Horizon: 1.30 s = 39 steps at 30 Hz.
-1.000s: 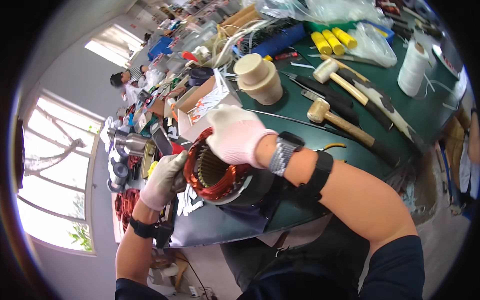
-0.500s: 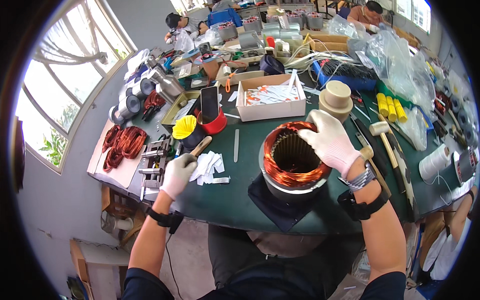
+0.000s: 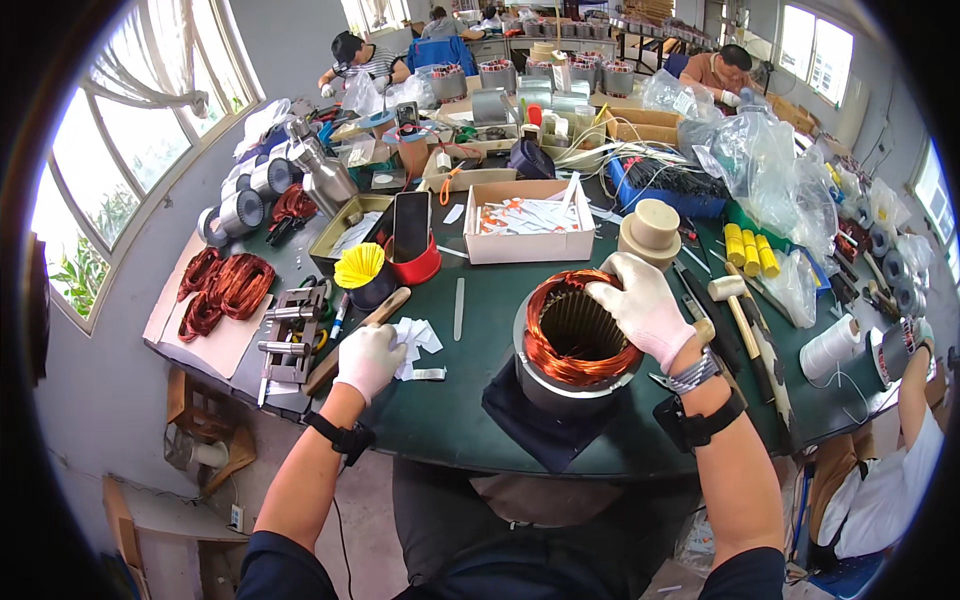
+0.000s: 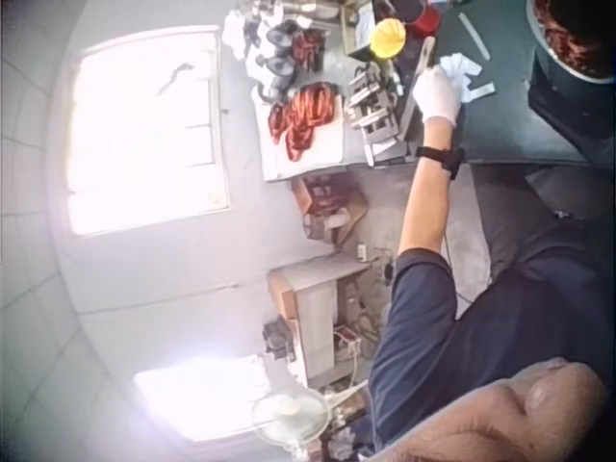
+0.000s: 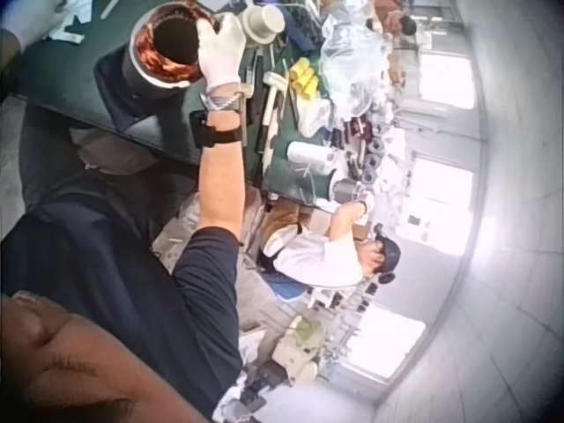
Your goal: The recorder is seen assembling and shaping motor stators by using various tools such as a hammer, a metal rod, and a wedge to align the copper windings and insulation.
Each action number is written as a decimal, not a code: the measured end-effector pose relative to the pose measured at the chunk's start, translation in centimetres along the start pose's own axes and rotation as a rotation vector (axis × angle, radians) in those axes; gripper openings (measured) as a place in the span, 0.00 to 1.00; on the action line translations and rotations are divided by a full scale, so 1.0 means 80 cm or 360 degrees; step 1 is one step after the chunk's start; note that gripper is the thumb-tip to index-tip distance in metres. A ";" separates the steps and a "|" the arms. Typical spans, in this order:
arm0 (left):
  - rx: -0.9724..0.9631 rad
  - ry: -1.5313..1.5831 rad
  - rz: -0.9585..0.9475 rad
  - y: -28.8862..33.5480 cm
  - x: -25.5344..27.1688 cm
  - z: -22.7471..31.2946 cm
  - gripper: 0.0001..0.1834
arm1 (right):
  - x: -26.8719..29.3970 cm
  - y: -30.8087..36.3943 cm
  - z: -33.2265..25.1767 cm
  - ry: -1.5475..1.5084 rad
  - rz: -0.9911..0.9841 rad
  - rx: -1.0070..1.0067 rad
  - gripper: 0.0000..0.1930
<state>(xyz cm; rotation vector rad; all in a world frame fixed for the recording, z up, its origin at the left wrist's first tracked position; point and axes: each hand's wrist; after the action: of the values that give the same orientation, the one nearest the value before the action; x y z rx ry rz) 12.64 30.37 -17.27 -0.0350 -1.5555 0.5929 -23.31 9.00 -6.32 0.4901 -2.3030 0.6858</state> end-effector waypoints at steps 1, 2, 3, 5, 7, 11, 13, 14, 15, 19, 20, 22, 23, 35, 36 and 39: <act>-0.0001 0.0005 0.0009 -0.001 -0.002 -0.001 0.10 | 0.000 0.000 0.000 0.0007 0.0006 0.0006 0.16; 0.0043 -0.0033 0.0003 -0.003 -0.004 -0.003 0.09 | -0.001 0.000 0.000 0.0011 0.0008 0.0010 0.16; 0.0080 -0.0069 -0.0008 -0.004 -0.005 -0.002 0.09 | -0.001 0.001 0.000 0.0016 0.0012 0.0007 0.17; 0.0114 -0.0046 0.0058 -0.007 -0.004 -0.001 0.08 | 0.002 0.003 0.000 0.0011 0.0015 -0.0020 0.17; 0.0158 -0.0037 0.0127 -0.006 0.001 -0.004 0.07 | 0.001 0.005 0.001 0.0023 0.0036 -0.0042 0.18; 0.0081 0.0132 0.0440 0.001 0.017 -0.017 0.05 | 0.001 0.008 -0.001 0.0018 0.0035 -0.0050 0.18; 0.0306 0.0529 0.0549 0.007 0.029 -0.018 0.05 | -0.001 0.010 -0.001 -0.0001 0.0050 -0.0074 0.18; 0.0408 0.0922 0.0514 0.011 0.026 -0.023 0.07 | -0.001 0.011 -0.005 0.0007 0.0052 -0.0071 0.18; 0.0416 0.0925 0.0520 0.012 0.035 -0.020 0.07 | -0.001 0.011 -0.006 0.0012 0.0047 -0.0063 0.18; 0.1039 0.2146 -0.0045 0.024 0.109 0.028 0.12 | 0.000 0.013 0.002 0.0012 0.0082 -0.0048 0.17; 0.1049 0.2344 -0.0106 0.024 0.123 0.045 0.12 | 0.003 0.015 0.004 0.0025 0.0113 -0.0034 0.17; 0.1038 0.2503 -0.0195 0.023 0.138 0.074 0.13 | -0.002 0.017 0.011 0.0072 0.0161 -0.0028 0.17; 0.0862 0.2365 -0.0179 0.024 0.138 0.079 0.12 | -0.002 0.019 0.010 0.0106 0.0211 -0.0011 0.16; 0.0351 0.1903 -0.0220 0.044 0.147 0.172 0.06 | 0.032 0.035 -0.031 0.0480 0.0073 0.0085 0.22; 0.0331 0.1887 -0.0260 0.042 0.146 0.183 0.07 | 0.029 0.024 -0.026 0.0430 0.0042 0.0139 0.21; 0.0228 0.1813 -0.0285 0.038 0.146 0.204 0.07 | 0.019 -0.006 -0.021 0.0283 -0.0123 0.0232 0.18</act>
<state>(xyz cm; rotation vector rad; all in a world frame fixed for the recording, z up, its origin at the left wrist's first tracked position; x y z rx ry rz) -4.75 31.78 -6.95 -0.1030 -0.4037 0.4088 -23.31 9.43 -4.02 0.5584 -2.0673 0.8287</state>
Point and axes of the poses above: each hand's wrist, its own y-axis away from the middle knuckle, its own x-axis out of the back of the hand, z = x × y, and after that the axes turned 7 degrees about z, right-handed
